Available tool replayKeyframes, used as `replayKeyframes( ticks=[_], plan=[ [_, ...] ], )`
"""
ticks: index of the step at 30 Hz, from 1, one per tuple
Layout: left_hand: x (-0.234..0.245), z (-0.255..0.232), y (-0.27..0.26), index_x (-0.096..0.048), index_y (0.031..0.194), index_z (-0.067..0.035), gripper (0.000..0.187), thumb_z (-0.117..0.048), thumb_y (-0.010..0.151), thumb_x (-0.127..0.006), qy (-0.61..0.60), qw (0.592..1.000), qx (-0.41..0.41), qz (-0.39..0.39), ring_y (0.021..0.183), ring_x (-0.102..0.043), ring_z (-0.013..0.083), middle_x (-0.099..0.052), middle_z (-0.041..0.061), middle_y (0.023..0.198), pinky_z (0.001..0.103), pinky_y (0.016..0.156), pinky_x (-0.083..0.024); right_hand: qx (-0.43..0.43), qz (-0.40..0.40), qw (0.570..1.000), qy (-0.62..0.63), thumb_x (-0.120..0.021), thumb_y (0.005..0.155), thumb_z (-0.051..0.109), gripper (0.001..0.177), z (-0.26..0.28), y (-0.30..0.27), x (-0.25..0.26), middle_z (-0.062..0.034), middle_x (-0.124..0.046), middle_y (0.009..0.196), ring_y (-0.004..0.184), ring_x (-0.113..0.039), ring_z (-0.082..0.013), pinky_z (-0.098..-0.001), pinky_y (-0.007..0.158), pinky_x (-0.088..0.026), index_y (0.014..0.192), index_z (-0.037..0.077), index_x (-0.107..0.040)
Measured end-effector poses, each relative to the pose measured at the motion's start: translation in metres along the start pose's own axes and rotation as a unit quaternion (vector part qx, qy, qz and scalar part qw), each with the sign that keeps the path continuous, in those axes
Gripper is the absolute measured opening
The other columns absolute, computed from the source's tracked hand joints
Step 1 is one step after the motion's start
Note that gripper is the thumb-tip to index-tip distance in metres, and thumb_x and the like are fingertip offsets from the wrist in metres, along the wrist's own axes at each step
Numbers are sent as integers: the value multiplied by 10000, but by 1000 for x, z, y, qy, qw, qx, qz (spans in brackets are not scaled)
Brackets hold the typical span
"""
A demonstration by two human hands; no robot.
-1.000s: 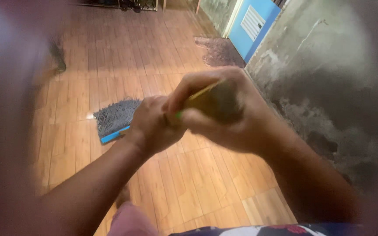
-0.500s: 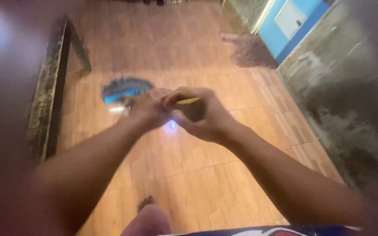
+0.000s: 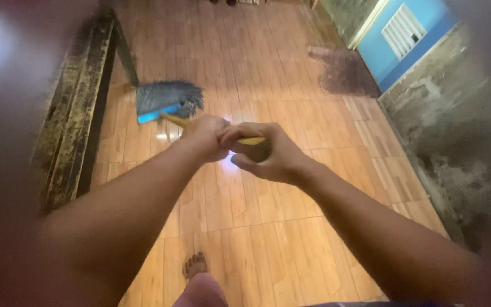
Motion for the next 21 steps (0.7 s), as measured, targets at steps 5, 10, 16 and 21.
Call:
replayKeyframes(
  ticks=[5,10,16,21],
  plan=[
    [12,-102,-97,-771,1006,-227,252,-323,773,-788,-20,998,52,3,978,-725,292,-761,80,1016,405,861,-576,-14,38,999,-3,-753,847,29,277,55,-99,18,-32,-758,1153,1105,-684,-136,-312,1017,-545,1117,76,-719],
    [-16,-223,-199,-755,1065,-216,223,-285,857,-713,54,988,103,98,990,-751,265,-775,86,1065,412,831,-611,-40,74,996,-14,-774,832,74,318,112,-238,38,-29,-772,1185,1111,-719,-160,-352,1007,-551,1144,125,-736],
    [-18,-337,-273,-738,1057,-171,235,-239,833,-711,22,995,62,81,998,-698,295,-737,89,1026,443,842,-572,-38,111,992,37,-772,826,66,331,178,-343,78,-68,-752,1278,1188,-731,-217,-422,996,-551,1152,118,-738],
    [-11,-343,-296,-693,1019,-178,209,-241,820,-711,-43,998,40,-29,951,-700,335,-747,83,951,475,794,-555,-31,83,995,49,-734,864,24,219,184,-352,77,-109,-803,1169,1047,-787,-243,-408,856,-620,1076,77,-748]
  ],
)
Point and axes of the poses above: each hand's wrist, its own y-axis towards the middle knuckle, its own x-axis out of the back of the hand, z = x × y, the point moved 8 cm from there along y, towards the middle knuckle
